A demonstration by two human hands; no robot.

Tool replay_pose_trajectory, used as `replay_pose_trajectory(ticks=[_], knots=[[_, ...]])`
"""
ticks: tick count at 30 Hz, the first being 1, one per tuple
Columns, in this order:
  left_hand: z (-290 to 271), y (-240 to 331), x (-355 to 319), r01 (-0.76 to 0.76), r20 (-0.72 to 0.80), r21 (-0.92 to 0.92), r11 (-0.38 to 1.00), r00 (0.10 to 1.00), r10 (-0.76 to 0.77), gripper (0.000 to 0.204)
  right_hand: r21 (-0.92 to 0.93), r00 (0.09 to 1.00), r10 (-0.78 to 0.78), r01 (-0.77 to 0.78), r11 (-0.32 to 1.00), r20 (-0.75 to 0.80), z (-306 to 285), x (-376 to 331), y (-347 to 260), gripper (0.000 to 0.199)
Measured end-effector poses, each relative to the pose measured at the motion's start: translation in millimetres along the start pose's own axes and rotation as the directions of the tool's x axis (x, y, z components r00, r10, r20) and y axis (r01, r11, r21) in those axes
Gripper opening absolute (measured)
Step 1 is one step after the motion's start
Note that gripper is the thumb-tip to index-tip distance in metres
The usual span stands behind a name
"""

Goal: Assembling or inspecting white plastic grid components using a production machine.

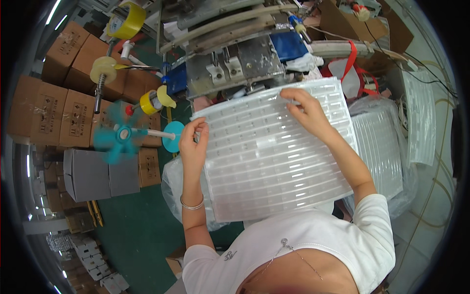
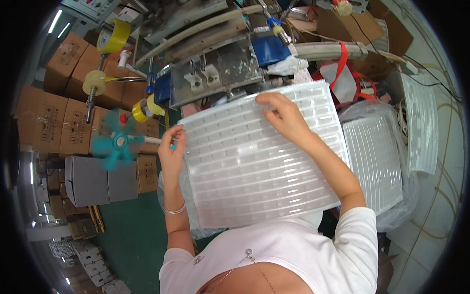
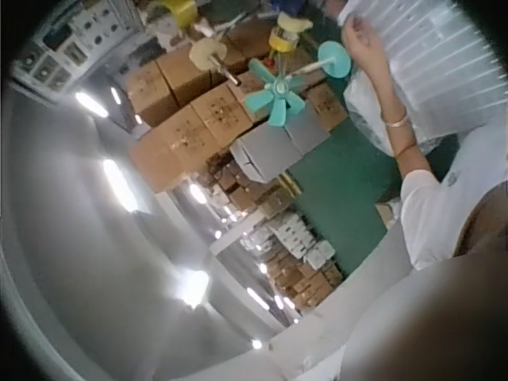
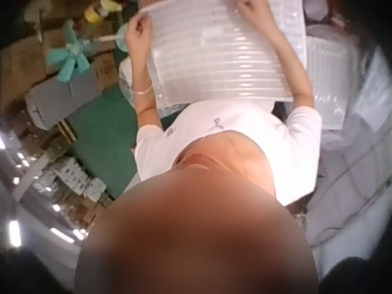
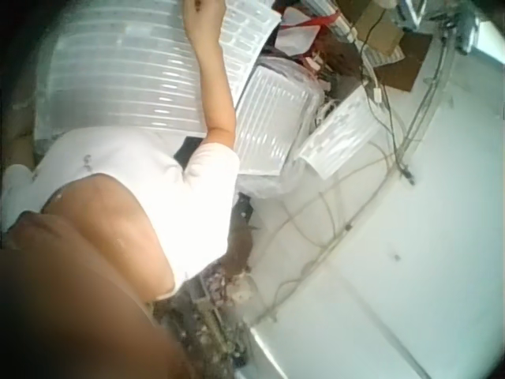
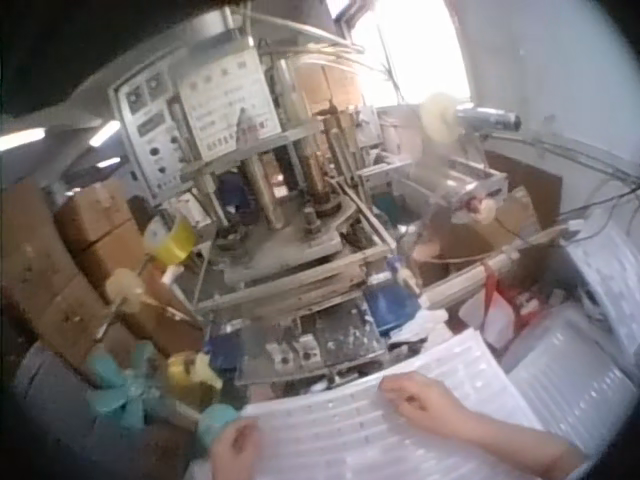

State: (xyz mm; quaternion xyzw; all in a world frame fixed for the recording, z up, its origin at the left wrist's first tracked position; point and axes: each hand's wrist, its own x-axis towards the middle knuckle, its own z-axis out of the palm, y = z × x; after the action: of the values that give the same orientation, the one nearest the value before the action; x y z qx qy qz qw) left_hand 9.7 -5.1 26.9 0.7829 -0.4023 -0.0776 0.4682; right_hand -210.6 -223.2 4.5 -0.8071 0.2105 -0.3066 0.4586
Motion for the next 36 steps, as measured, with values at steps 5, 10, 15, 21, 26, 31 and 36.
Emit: replay_pose_trajectory(ticks=[5, 10, 15, 21, 26, 31, 36], knots=[[35, 34, 26, -0.251, -0.035, 0.153, 0.956, 0.965, 0.259, 0.027, 0.068, 0.986, 0.163, -0.166, 0.984, 0.040, -12, 5, -20, 0.030], [85, 77, 95, -0.387, -0.149, 0.441, 0.810, 0.858, 0.491, 0.028, -0.015, 0.992, 0.008, -0.010, 1.000, -0.129, -24, 25, -16, 0.029], [119, 84, 143, -0.448, -0.030, 0.577, 0.683, 0.824, 0.565, 0.027, -0.079, 0.953, -0.107, 0.088, 0.993, -0.283, -19, 62, -23, 0.028], [108, 91, 98, -0.530, -0.030, 0.358, 0.769, 0.816, 0.577, 0.033, -0.483, 0.787, -0.544, 0.369, 0.794, -0.292, -7, 104, -31, 0.024], [89, 64, 57, -0.370, -0.074, 0.154, 0.916, 0.920, 0.384, 0.025, -0.612, 0.891, -0.427, 0.253, 0.749, -0.154, 19, 136, -17, 0.023], [66, 35, 38, -0.317, -0.063, 0.093, 0.944, 0.944, 0.324, 0.019, -0.529, 0.859, -0.470, 0.307, 0.791, -0.204, 18, 130, -7, 0.028], [54, 15, 6, -0.174, 0.142, -0.005, 0.985, 0.975, 0.173, 0.020, -0.388, 0.930, -0.287, 0.183, 0.904, -0.231, -3, 58, -32, 0.029]])
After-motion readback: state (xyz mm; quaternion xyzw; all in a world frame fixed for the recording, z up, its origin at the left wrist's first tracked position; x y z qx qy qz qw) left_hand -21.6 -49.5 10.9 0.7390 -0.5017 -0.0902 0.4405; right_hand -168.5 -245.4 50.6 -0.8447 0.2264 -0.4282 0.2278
